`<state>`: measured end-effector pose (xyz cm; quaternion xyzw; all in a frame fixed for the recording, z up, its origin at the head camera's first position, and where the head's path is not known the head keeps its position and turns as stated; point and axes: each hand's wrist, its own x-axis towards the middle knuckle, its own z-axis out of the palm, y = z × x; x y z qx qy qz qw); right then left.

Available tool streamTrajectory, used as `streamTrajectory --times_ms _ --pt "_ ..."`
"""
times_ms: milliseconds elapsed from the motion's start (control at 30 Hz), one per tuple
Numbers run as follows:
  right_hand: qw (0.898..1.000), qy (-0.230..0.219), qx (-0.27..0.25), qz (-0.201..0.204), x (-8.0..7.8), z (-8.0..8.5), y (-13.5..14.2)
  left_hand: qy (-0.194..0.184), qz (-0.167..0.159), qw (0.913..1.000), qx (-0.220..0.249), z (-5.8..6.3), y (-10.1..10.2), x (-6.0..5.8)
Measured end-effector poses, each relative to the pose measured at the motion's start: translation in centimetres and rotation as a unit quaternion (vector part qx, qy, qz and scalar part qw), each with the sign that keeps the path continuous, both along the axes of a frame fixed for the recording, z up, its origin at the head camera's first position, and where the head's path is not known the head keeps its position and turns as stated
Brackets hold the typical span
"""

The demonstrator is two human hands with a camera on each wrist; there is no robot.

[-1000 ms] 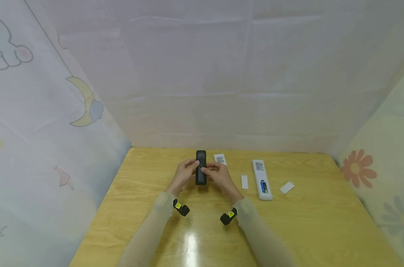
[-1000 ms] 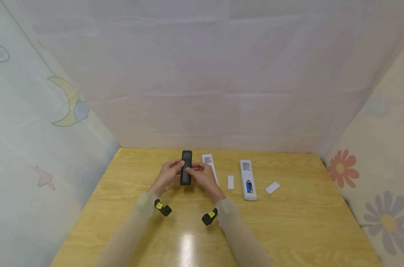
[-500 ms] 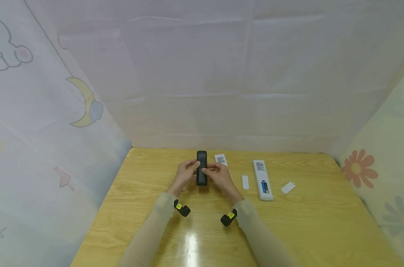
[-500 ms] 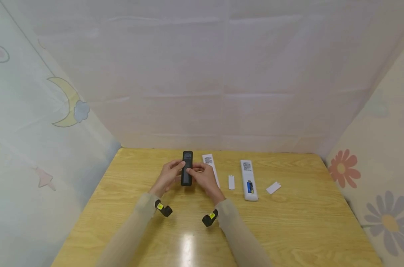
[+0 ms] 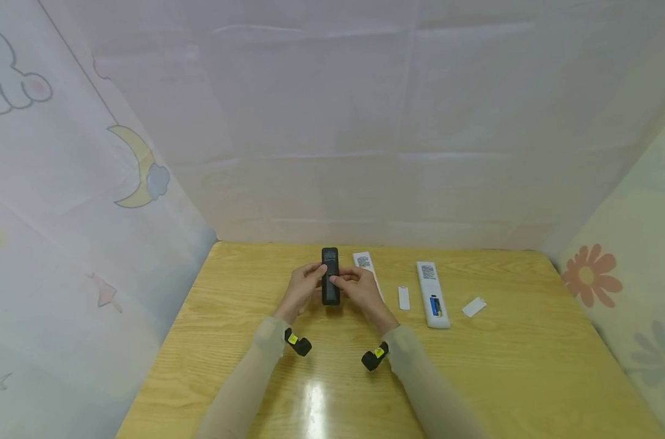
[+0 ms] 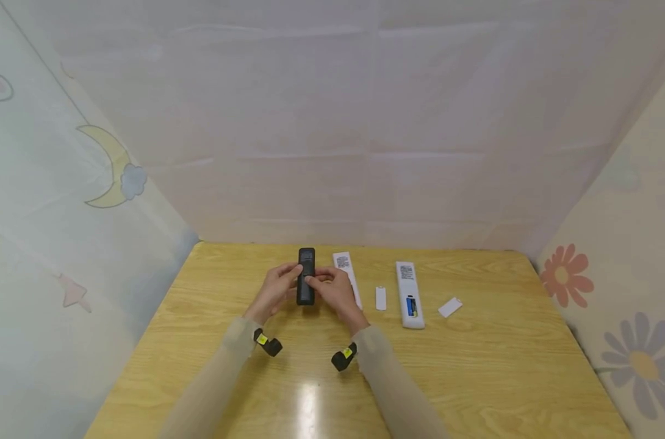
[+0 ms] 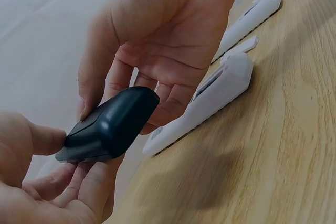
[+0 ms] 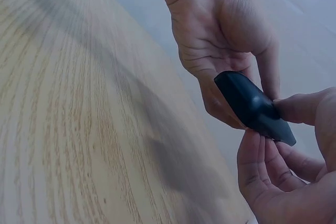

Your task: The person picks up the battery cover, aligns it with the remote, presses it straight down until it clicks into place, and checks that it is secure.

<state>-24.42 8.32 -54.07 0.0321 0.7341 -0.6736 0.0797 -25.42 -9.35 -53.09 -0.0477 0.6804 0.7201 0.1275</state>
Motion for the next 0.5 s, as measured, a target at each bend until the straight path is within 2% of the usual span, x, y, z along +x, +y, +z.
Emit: streamTrajectory --times_ms 200,400,500 --pt "1.000 0.000 0.009 -0.002 0.0 0.2 0.0 0.000 -0.017 0.9998 0.007 0.0 -0.1 -0.3" --pt "1.000 0.001 0.028 0.005 0.2 -0.2 -0.4 0.009 -0.033 0.9988 -0.036 -0.5 -1.2 0.1" --pt "0.999 0.004 0.039 0.015 0.4 -0.7 -0.8 0.005 -0.034 0.9985 -0.042 -1.0 -1.8 0.3"
